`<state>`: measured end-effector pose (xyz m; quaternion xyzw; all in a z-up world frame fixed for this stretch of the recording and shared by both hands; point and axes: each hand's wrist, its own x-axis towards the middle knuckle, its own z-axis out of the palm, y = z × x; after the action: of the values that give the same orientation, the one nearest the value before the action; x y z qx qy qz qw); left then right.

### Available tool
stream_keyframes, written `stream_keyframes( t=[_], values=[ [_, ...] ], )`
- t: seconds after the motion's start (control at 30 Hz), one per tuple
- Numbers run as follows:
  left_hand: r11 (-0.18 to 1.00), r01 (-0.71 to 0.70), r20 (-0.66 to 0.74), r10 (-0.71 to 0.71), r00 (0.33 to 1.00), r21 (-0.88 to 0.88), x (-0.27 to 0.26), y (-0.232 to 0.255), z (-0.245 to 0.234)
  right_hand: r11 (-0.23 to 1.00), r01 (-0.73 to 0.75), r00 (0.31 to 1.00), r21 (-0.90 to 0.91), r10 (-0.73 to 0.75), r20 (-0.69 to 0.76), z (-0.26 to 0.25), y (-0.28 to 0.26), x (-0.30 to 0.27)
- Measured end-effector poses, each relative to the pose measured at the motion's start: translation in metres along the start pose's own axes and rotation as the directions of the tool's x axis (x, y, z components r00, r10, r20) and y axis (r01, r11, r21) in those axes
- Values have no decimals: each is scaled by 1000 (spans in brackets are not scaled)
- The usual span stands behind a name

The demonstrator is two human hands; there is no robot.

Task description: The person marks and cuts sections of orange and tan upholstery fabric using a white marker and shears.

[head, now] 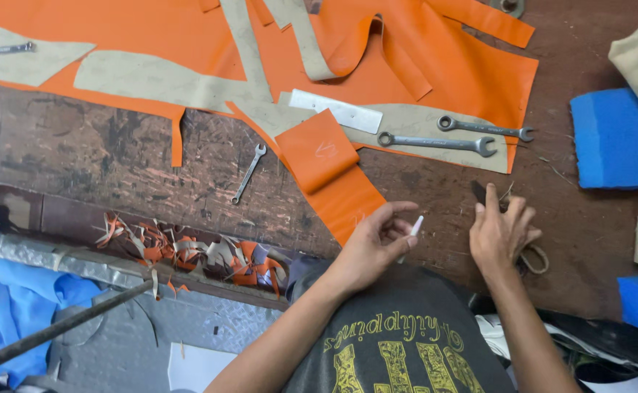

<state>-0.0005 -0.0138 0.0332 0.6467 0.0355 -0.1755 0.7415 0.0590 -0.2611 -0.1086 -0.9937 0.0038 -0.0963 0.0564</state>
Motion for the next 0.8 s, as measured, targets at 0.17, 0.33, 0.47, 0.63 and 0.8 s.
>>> stream_keyframes(
  t=[0.17,0.33,0.47,0.63,0.8],
  values=[
    [982,-66,-182,99,978,176,12,1,-4,44,-447,843,894,-314,437,-45,-56,-2],
    [894,-63,-244,188,951,444,15,6,-3,-196,-417,883,888,-318,344,-61,-110,-8],
    [838,-185,-223,338,914,513,18,1,-25,-198,-358,927,912,-194,321,-54,-115,1],
    [527,157,-493,592,637,835,66,5,-122,-107,-460,873,882,-236,427,-41,-108,9],
    [299,444,-533,389,752,845,105,-12,-189,-9,-510,821,860,-304,484,-32,-93,-5]
  ],
)
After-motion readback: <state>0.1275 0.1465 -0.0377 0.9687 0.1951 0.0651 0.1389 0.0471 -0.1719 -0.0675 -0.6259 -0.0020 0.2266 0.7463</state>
